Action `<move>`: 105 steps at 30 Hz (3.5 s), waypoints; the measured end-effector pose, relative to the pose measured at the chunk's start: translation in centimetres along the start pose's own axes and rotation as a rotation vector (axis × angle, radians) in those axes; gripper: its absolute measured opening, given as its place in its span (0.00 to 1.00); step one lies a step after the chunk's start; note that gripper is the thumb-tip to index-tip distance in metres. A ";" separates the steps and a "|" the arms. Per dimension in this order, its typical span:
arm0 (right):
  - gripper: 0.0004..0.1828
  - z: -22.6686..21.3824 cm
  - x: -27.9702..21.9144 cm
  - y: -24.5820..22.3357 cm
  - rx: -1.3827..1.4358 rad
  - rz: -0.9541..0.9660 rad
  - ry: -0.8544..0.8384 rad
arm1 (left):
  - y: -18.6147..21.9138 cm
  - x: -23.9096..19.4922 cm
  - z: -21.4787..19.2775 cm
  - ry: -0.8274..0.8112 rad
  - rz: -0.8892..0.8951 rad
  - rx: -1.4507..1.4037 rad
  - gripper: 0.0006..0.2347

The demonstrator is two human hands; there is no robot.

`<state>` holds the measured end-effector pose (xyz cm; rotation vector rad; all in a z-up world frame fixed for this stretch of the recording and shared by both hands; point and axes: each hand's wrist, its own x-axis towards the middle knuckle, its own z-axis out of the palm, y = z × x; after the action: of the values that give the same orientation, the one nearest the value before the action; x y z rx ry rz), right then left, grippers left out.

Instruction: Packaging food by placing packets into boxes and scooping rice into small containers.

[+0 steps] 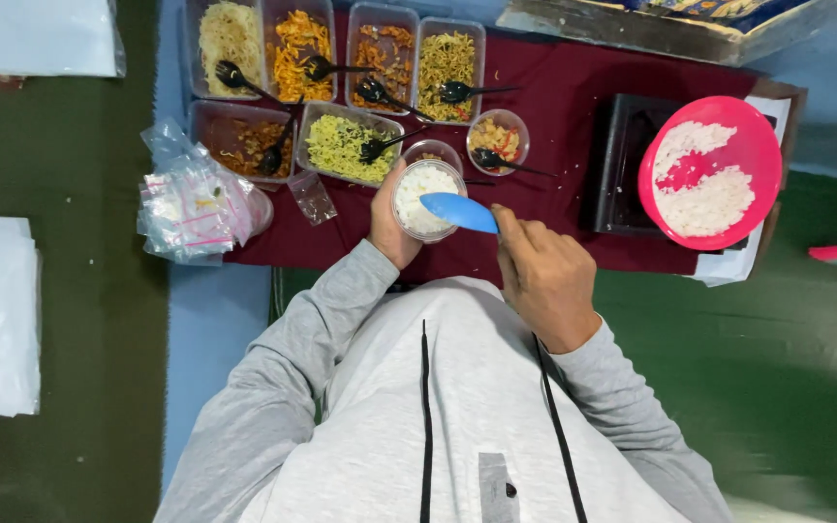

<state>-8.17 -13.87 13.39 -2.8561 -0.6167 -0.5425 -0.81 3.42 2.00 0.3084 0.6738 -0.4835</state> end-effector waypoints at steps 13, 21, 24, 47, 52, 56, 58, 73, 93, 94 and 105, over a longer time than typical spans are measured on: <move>0.14 3.4 -2.1 -3.3 -0.099 0.006 0.011 | 1.3 2.0 -3.7 0.007 -0.091 0.169 0.20; 0.15 3.4 -3.6 -2.0 -0.053 0.044 0.017 | -0.9 2.7 -3.6 0.014 -0.102 0.162 0.18; 0.14 2.5 -3.5 -0.5 -0.048 0.008 0.036 | -1.8 2.5 -2.3 0.013 -0.079 0.132 0.18; 0.14 0.3 -5.2 10.2 -0.029 -0.248 0.110 | -11.6 1.7 1.1 0.077 0.185 -0.027 0.18; 0.15 -0.3 -5.8 12.2 0.057 -0.188 0.069 | -13.3 3.6 0.6 0.057 0.201 -0.022 0.18; 0.15 0.7 -6.0 13.0 0.031 -0.241 0.054 | -14.5 4.0 0.3 0.043 0.205 -0.021 0.18; 0.16 1.2 -6.2 13.4 0.045 -0.229 0.034 | -15.0 4.6 -0.2 0.049 0.222 -0.017 0.18; 0.16 0.4 -6.1 14.4 0.031 -0.268 0.100 | -15.6 2.8 1.7 0.091 0.266 -0.060 0.15; 0.16 0.8 -7.0 14.4 0.154 -0.220 -0.021 | -13.7 3.3 1.4 0.129 0.269 -0.118 0.10; 0.16 1.5 -7.3 14.2 0.156 -0.229 -0.039 | -13.5 4.3 0.3 0.114 0.273 -0.119 0.09; 0.10 5.1 -7.6 15.8 0.753 0.298 -0.122 | -14.4 4.2 -0.1 0.005 0.271 -0.116 0.22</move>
<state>-6.30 -29.69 4.36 -2.2036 -0.3045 -0.0545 -5.53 -10.13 -2.49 0.2869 0.6505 -0.1842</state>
